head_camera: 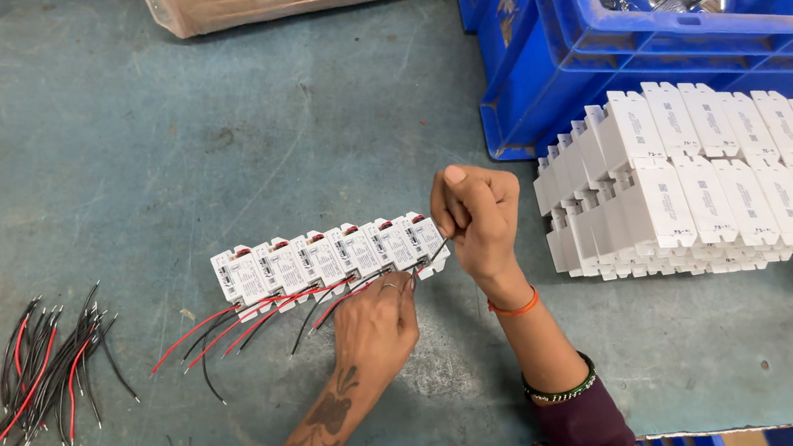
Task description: The person connects red and black wires to small white electronic modules using a screwdriver, then places the wired modules into a cardboard box. The person also stacks unwired modules on the table.
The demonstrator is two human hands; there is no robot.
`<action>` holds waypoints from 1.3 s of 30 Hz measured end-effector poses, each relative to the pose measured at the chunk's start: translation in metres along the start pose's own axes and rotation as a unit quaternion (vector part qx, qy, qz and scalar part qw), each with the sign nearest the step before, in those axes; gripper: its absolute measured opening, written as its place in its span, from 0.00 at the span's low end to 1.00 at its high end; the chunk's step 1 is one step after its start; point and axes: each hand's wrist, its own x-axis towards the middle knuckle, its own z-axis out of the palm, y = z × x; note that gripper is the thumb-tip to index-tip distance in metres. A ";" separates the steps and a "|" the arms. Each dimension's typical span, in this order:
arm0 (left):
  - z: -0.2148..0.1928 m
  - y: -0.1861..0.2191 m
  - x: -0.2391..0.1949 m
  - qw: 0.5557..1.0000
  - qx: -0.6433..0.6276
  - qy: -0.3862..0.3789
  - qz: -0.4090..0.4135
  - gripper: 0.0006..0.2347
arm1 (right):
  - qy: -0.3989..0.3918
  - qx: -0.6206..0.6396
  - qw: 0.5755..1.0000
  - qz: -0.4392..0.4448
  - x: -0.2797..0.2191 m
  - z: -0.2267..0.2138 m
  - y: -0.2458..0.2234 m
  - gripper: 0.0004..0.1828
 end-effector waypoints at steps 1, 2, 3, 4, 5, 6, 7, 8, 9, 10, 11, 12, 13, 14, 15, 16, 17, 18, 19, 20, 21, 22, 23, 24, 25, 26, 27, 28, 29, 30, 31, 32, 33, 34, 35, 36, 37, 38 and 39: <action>0.000 0.000 0.000 1.000 0.005 0.000 0.001 0.06 | 0.000 -0.002 1.000 0.001 -0.001 0.001 0.001 0.28; 0.001 0.000 0.001 1.000 0.010 -0.001 0.002 0.06 | 0.001 0.000 1.000 -0.002 -0.002 0.001 0.002 0.28; 0.001 0.000 0.001 1.000 0.015 -0.001 0.003 0.06 | 0.001 0.003 1.000 -0.004 -0.002 0.002 0.003 0.28; 0.001 0.000 0.002 1.000 0.014 -0.002 0.001 0.06 | 0.002 0.006 1.000 -0.007 -0.002 0.003 0.004 0.28; 0.001 0.001 0.002 1.000 0.013 -0.004 -0.001 0.06 | 0.004 0.005 1.000 -0.006 -0.002 0.003 0.004 0.28; 0.001 0.001 0.001 1.000 0.013 -0.006 -0.002 0.06 | 0.006 0.004 1.000 -0.006 -0.002 0.003 0.004 0.28; 0.001 0.001 0.001 1.000 0.012 -0.005 -0.004 0.06 | 0.009 0.003 1.000 -0.006 -0.002 0.002 0.004 0.28; 0.000 0.000 0.001 1.000 0.011 -0.004 -0.005 0.06 | 0.007 0.005 1.000 -0.007 -0.003 0.002 0.005 0.28; 0.000 0.000 0.001 1.000 0.010 -0.004 -0.006 0.06 | 0.005 0.007 1.000 -0.009 -0.003 0.001 0.004 0.28; 0.000 0.000 0.001 1.000 0.008 -0.005 -0.004 0.06 | 0.003 0.008 1.000 -0.010 -0.003 0.001 0.004 0.28; 0.000 0.000 0.001 1.000 0.007 -0.005 -0.002 0.06 | 0.002 0.005 1.000 -0.013 -0.003 0.001 0.004 0.28; 0.000 0.000 0.001 1.000 0.005 -0.006 0.000 0.06 | 0.002 0.001 1.000 -0.015 -0.003 0.001 0.004 0.28; 0.000 0.000 0.002 1.000 0.009 -0.004 0.007 0.06 | 0.001 -0.002 1.000 -0.018 -0.003 0.001 0.004 0.28; -0.001 0.000 0.002 1.000 0.012 -0.002 0.014 0.05 | 0.003 0.001 1.000 -0.014 -0.003 0.001 0.004 0.28; -0.001 0.000 0.002 1.000 0.016 0.000 0.021 0.05 | 0.005 0.005 1.000 -0.009 -0.003 0.001 0.003 0.28; -0.001 0.000 0.003 1.000 0.017 0.001 0.020 0.05 | 0.007 0.008 1.000 -0.005 -0.003 0.001 0.003 0.28; -0.001 0.000 0.003 1.000 0.017 0.002 0.020 0.05 | 0.006 0.006 1.000 -0.005 -0.002 0.001 0.003 0.28; 0.000 0.000 0.004 1.000 0.018 0.002 0.020 0.05 | 0.005 0.003 1.000 -0.005 -0.002 0.001 0.003 0.28; 0.000 0.001 0.004 1.000 0.018 0.004 0.020 0.05 | 0.004 0.001 1.000 -0.005 -0.002 0.001 0.002 0.28; 0.000 0.001 0.005 1.000 0.018 0.006 0.020 0.05 | 0.000 -0.005 1.000 -0.007 -0.002 0.001 0.002 0.28; 0.000 0.001 0.005 1.000 0.018 0.007 0.020 0.05 | -0.004 -0.011 1.000 -0.009 -0.003 0.002 0.002 0.28; 0.001 0.001 0.005 1.000 0.019 -0.001 0.018 0.05 | -0.008 -0.017 1.000 -0.010 -0.003 0.003 0.003 0.28; 0.001 0.001 0.006 1.000 0.020 -0.008 0.017 0.05 | -0.010 -0.018 1.000 -0.008 -0.003 0.003 0.003 0.28; 0.001 0.001 0.007 1.000 0.021 -0.016 0.015 0.06 | -0.013 -0.020 1.000 -0.005 -0.003 0.004 0.003 0.28; 0.002 0.000 0.007 0.999 0.026 -0.016 0.016 0.06 | -0.015 -0.021 1.000 -0.003 -0.003 0.005 0.002 0.28; 0.003 0.000 0.007 0.999 0.031 -0.017 0.018 0.06 | -0.016 -0.024 1.000 -0.003 -0.003 0.005 0.002 0.28; 0.003 -0.001 0.008 0.999 0.036 -0.017 0.019 0.06 | -0.017 -0.026 1.000 -0.003 -0.003 0.005 0.002 0.28; 0.003 -0.002 0.008 0.999 0.038 -0.019 0.025 0.06 | -0.019 -0.029 0.999 -0.003 -0.003 0.006 0.003 0.28; 0.004 -0.003 0.008 0.999 0.039 -0.020 0.030 0.06 | -0.019 -0.033 0.999 -0.003 -0.003 0.006 0.003 0.28; 0.004 -0.003 0.008 0.998 0.040 -0.022 0.036 0.06 | -0.018 -0.038 0.999 -0.003 -0.003 0.006 0.003 0.28; 0.005 -0.004 0.008 0.998 0.046 -0.028 0.038 0.07 | -0.018 -0.043 0.999 -0.003 -0.003 0.006 0.003 0.28; 0.006 -0.005 0.007 0.997 0.051 -0.033 0.040 0.08 | -0.018 -0.039 0.999 -0.002 -0.003 0.006 0.003 0.28; 0.006 -0.006 0.007 0.997 0.056 -0.038 0.042 0.09 | -0.018 -0.035 0.999 0.000 -0.003 0.006 0.003 0.28; 0.007 -0.006 0.007 0.997 0.057 -0.045 0.041 0.09 | -0.017 -0.031 0.999 0.003 -0.003 0.006 0.003 0.28; 0.008 -0.006 0.007 0.996 0.058 -0.051 0.039 0.09 | -0.019 -0.036 0.999 0.002 -0.003 0.006 0.003 0.28; 0.008 -0.007 0.007 0.996 0.059 -0.057 0.037 0.10 | -0.021 -0.042 0.999 0.002 -0.003 0.006 0.003 0.28; 0.009 -0.007 0.007 0.996 0.058 -0.058 0.039 0.10 | -0.023 -0.047 0.999 0.001 -0.003 0.006 0.003 0.27; 0.009 -0.008 0.007 0.996 0.057 -0.059 0.041 0.10 | -0.025 -0.046 0.999 0.005 -0.003 0.007 0.003 0.27; 0.009 -0.009 0.007 0.996 0.057 -0.059 0.042 0.10 | -0.027 -0.045 0.999 0.009 -0.003 0.007 0.004 0.27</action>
